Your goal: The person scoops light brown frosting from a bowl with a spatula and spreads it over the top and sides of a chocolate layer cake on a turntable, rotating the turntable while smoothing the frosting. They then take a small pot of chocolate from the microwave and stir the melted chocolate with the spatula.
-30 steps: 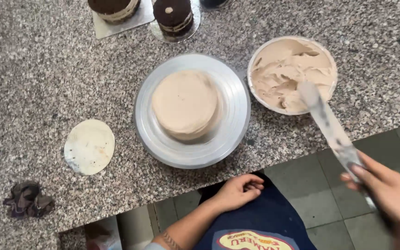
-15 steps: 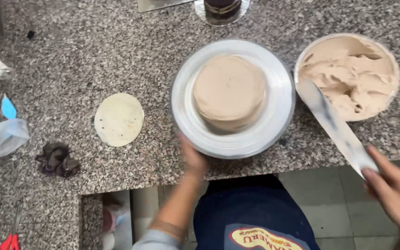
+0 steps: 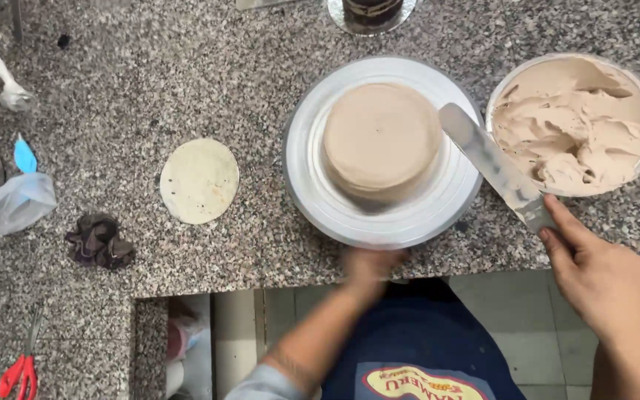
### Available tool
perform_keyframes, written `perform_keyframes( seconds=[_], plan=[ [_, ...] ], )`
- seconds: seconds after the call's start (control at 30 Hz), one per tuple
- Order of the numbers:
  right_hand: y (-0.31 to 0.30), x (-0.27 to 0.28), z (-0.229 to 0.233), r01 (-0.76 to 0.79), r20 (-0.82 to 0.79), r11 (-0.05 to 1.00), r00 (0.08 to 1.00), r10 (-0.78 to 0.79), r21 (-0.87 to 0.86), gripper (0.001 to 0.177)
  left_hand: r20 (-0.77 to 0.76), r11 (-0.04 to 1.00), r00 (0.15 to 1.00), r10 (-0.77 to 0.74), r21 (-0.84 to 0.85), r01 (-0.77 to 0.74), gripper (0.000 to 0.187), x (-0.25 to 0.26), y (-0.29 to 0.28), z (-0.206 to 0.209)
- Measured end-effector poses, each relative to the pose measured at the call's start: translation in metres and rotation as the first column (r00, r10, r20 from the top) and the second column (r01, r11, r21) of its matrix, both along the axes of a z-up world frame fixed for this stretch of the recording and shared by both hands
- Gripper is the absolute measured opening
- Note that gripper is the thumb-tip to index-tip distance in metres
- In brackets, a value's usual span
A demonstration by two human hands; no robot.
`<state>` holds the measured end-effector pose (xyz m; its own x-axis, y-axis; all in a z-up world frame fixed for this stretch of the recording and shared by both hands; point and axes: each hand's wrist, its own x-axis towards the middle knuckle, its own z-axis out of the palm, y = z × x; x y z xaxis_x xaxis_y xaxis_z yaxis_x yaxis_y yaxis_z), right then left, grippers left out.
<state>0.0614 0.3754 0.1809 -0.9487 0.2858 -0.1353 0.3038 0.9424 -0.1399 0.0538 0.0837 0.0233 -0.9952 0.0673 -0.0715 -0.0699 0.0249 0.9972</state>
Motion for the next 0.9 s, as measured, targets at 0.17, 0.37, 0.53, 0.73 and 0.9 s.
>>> perform_keyframes(
  seconds=[0.17, 0.37, 0.53, 0.73, 0.9],
  plan=[
    [0.002, -0.002, -0.001, -0.063, -0.009, 0.997, 0.998, 0.064, 0.039, 0.052, 0.057, 0.821, 0.931, -0.361, -0.455, 0.347, 0.031, -0.022, -0.034, 0.049],
    [-0.003, -0.003, -0.003, -0.078, -0.024, 0.996, 0.997, 0.079, 0.047, 0.052, 0.183, 0.919, 0.915, 0.361, 0.099, -0.382, 0.048, -0.046, -0.06, 0.048],
    [-0.018, -0.011, 0.016, -0.113, -0.038, 0.987, 0.992, 0.118, 0.113, 0.05, 0.278, 0.965, 0.945, -0.171, 0.241, 0.104, 0.03, 0.0, -0.007, -0.014],
    [-0.016, -0.01, 0.01, -0.099, 0.005, 0.99, 0.995, 0.099, 0.104, 0.051, 0.192, 0.961, 0.944, 0.269, 0.008, -0.275, 0.047, -0.076, -0.111, 0.037],
    [-0.006, -0.005, -0.003, -0.111, -0.045, 0.991, 0.992, 0.114, 0.07, 0.052, -0.11, 0.999, 0.994, -0.017, 0.029, 0.02, 0.044, 0.024, 0.01, 0.014]
  ],
)
